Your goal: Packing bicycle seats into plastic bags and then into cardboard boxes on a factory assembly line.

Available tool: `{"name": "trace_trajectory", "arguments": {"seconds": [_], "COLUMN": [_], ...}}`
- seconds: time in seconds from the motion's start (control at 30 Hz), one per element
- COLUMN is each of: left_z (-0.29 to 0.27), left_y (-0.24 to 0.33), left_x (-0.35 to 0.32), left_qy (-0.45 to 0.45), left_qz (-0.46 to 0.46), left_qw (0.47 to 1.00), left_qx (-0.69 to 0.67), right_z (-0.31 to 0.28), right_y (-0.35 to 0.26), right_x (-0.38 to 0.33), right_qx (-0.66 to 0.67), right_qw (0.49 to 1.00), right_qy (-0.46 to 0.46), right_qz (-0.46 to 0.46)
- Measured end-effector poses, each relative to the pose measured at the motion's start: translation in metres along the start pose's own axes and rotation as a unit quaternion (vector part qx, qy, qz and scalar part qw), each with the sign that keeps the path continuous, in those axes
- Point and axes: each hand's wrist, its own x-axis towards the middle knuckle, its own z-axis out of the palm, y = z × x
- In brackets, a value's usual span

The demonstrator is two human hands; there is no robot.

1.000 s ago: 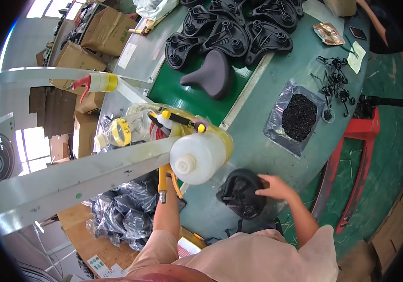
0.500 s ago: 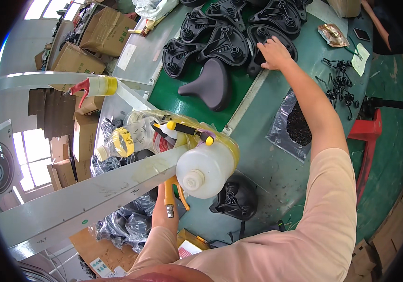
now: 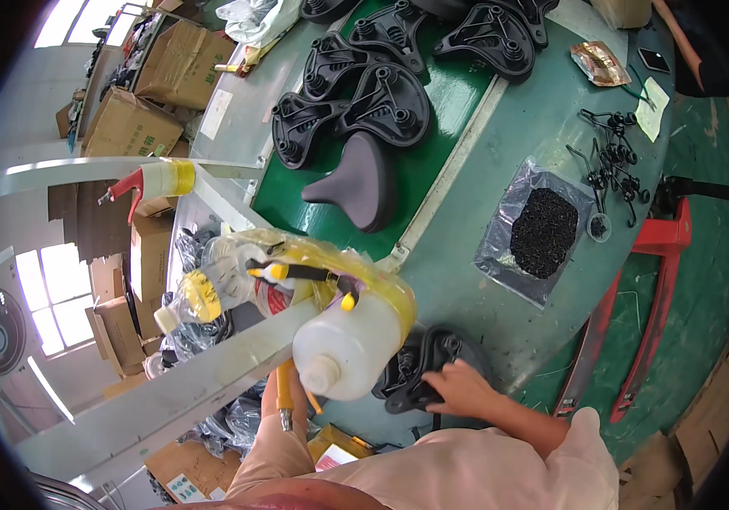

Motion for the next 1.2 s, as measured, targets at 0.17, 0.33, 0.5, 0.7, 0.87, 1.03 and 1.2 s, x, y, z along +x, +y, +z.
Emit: {"name": "trace_trajectory", "arguments": {"seconds": [0.17, 0.33, 0.5, 0.7, 0.87, 1.03, 1.2], "left_z": [0.001, 0.032, 0.018, -0.035, -0.025, -0.103, -0.123], "left_y": [-0.007, -0.013, -0.019, -0.033, -0.076, -0.107, -0.118], "left_x": [0.006, 0.014, 0.017, 0.015, 0.017, 0.041, -0.05], "left_qy": [-0.005, -0.046, -0.048, -0.046, -0.103, -0.055, 0.011], "left_qz": [-0.057, -0.112, -0.154, -0.196, -0.253, -0.215, -0.211], "left_qw": [0.998, 0.99, 0.98, 0.966, 0.94, 0.956, 0.966], "left_qx": [-0.032, -0.072, -0.116, -0.162, -0.206, -0.193, -0.15], "right_z": [-0.193, -0.398, -0.501, -0.528, -0.511, -0.418, -0.302], "right_y": [0.062, 0.26, 0.314, 0.331, 0.302, 0.23, 0.108], "right_x": [0.095, 0.244, 0.353, 0.38, 0.334, 0.276, 0.123], "right_qx": [-0.009, -0.135, -0.205, -0.12, -0.148, -0.19, -0.041], "right_qw": [0.991, 0.806, 0.77, 0.808, 0.789, 0.805, 0.833], "right_qy": [-0.128, 0.574, 0.586, 0.498, 0.528, 0.556, 0.552], "right_qz": [0.03, 0.043, 0.147, 0.291, 0.277, 0.081, 0.02]}}
